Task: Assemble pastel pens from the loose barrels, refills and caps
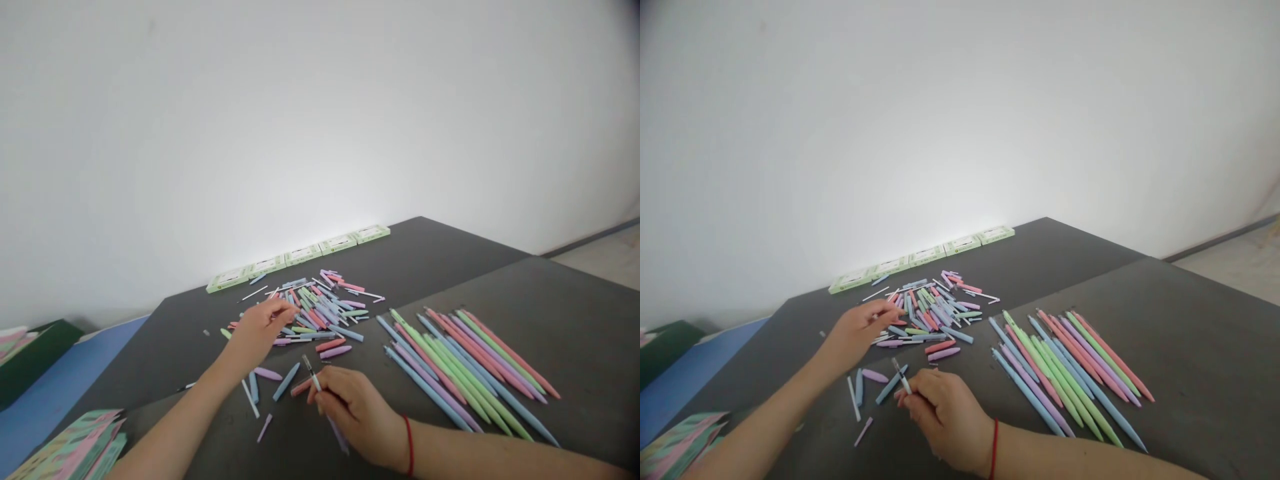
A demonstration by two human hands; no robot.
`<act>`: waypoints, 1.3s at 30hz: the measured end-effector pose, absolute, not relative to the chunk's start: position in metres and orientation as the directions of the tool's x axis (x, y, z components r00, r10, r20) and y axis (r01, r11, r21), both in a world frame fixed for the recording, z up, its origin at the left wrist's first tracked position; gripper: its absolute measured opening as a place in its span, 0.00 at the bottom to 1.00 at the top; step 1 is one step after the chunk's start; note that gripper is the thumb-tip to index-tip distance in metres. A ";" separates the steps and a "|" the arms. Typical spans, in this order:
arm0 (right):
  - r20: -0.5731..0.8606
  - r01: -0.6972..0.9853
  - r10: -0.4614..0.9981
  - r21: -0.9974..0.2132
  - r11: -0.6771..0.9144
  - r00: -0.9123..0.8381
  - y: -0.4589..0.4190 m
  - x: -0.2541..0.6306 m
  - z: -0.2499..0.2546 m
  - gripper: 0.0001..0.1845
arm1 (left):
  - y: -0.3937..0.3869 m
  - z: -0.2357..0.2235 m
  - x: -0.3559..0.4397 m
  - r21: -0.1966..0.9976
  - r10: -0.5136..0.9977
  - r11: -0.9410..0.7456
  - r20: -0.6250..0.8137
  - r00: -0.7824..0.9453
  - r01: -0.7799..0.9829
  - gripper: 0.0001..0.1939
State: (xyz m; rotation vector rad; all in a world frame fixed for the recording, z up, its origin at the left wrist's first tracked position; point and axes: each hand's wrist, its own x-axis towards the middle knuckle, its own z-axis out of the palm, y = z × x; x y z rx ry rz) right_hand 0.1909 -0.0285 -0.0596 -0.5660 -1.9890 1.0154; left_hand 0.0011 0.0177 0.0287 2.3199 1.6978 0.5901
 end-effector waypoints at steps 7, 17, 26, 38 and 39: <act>0.537 -0.001 0.600 -0.745 0.667 -0.593 -0.029 0.192 -0.060 0.09 | 0.109 -0.021 0.077 0.183 0.847 -0.531 0.080 0.526 0.827 0.09; 0.618 -0.006 0.569 -0.680 0.733 -0.542 -0.026 0.189 -0.060 0.10 | 0.129 -0.021 0.088 0.257 0.855 -0.502 0.006 0.519 0.825 0.12; 0.471 0.032 0.655 -0.798 0.602 -0.591 -0.027 0.193 -0.060 0.12 | 0.004 -0.002 -0.019 0.727 0.974 -0.177 0.034 0.223 0.664 0.09; 0.344 0.203 0.664 -0.772 0.603 -0.664 -0.024 0.196 -0.063 0.11 | -0.040 -0.008 -0.024 0.991 0.969 0.129 -0.133 0.211 0.034 0.11; 0.343 0.210 0.659 -0.764 0.610 -0.669 -0.024 0.197 -0.063 0.11 | -0.041 -0.008 -0.024 0.990 0.967 0.127 -0.136 0.214 0.055 0.11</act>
